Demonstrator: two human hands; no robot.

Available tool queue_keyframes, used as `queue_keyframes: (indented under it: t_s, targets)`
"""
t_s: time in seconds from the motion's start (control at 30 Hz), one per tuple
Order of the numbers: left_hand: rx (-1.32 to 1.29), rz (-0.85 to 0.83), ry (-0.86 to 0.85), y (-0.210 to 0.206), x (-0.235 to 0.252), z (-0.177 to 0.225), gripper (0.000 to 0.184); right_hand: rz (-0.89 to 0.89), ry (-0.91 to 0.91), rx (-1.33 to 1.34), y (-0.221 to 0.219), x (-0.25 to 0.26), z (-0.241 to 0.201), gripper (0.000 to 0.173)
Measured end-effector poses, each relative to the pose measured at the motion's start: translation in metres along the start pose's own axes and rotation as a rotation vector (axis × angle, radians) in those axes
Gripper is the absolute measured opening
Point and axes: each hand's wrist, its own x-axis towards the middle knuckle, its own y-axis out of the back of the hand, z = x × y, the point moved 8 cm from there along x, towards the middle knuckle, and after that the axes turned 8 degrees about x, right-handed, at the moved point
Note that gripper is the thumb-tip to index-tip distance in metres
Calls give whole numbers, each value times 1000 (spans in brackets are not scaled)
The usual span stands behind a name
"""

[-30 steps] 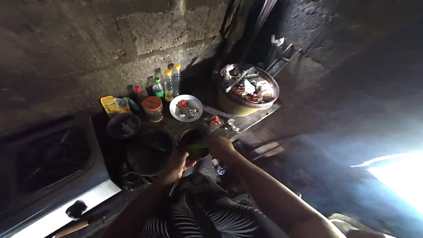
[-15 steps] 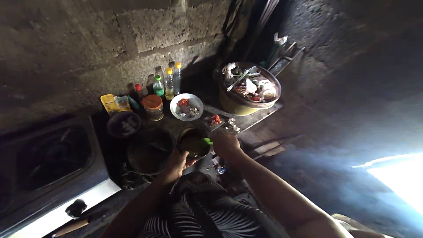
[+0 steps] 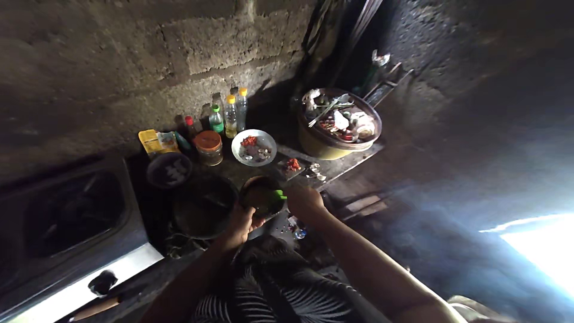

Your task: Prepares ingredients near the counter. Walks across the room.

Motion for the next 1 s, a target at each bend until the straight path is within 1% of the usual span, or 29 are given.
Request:
queue_keyframes:
  t_s: [0.07, 0.1, 0.13, 0.23, 0.27, 0.37, 0.43, 0.5, 0.53, 0.63, 0.67, 0.77, 0.83, 0.9, 0.93, 1.0]
  targets:
    - [-9, 11, 9, 1, 0, 0, 64, -68, 55, 18, -8, 3, -1, 38]
    - [-11, 11, 12, 1, 0, -1, 63, -83, 102, 36, -11, 6, -2, 39]
    - [-12, 9, 13, 1, 1, -1, 62, -71, 112, 55, -10, 6, -1, 39]
    - [-31, 8, 2, -2, 3, -2, 60, 27, 6, 19, 1, 6, 4, 39]
    - [-40, 9, 1, -2, 4, -3, 61, 19, 0, 8, -1, 7, 5, 38]
    - [-33, 14, 11, -2, 9, -6, 61, -83, 97, 25, -12, 13, 3, 42]
    - [-38, 15, 28, -5, 12, -7, 59, -34, 65, 40, -6, 16, 7, 44]
    - [-62, 22, 43, -9, 14, -9, 54, 38, -15, 37, -1, 23, 13, 40]
    - [-75, 24, 50, -11, 16, -11, 54, 30, -20, 33, -4, 27, 15, 38]
    - [-95, 59, 84, -16, 22, -10, 48, -88, 89, 40, -19, 40, 17, 43]
    - [-91, 61, 89, -19, 24, -9, 48, -76, 101, 54, -18, 43, 19, 43]
    - [-82, 72, 86, -26, 33, -9, 49, 25, 31, 100, -7, 53, 28, 43]
    - [-72, 95, 97, -29, 38, -9, 44, -21, 58, 120, -14, 63, 32, 44]
    - [-78, 112, 101, -30, 43, -9, 43, -84, 150, 130, -21, 72, 32, 44]
    - [-89, 126, 101, -30, 45, -10, 43, -77, 167, 145, -21, 75, 33, 43]
    - [-110, 145, 91, -30, 49, -10, 46, -28, 122, 171, -14, 82, 37, 44]
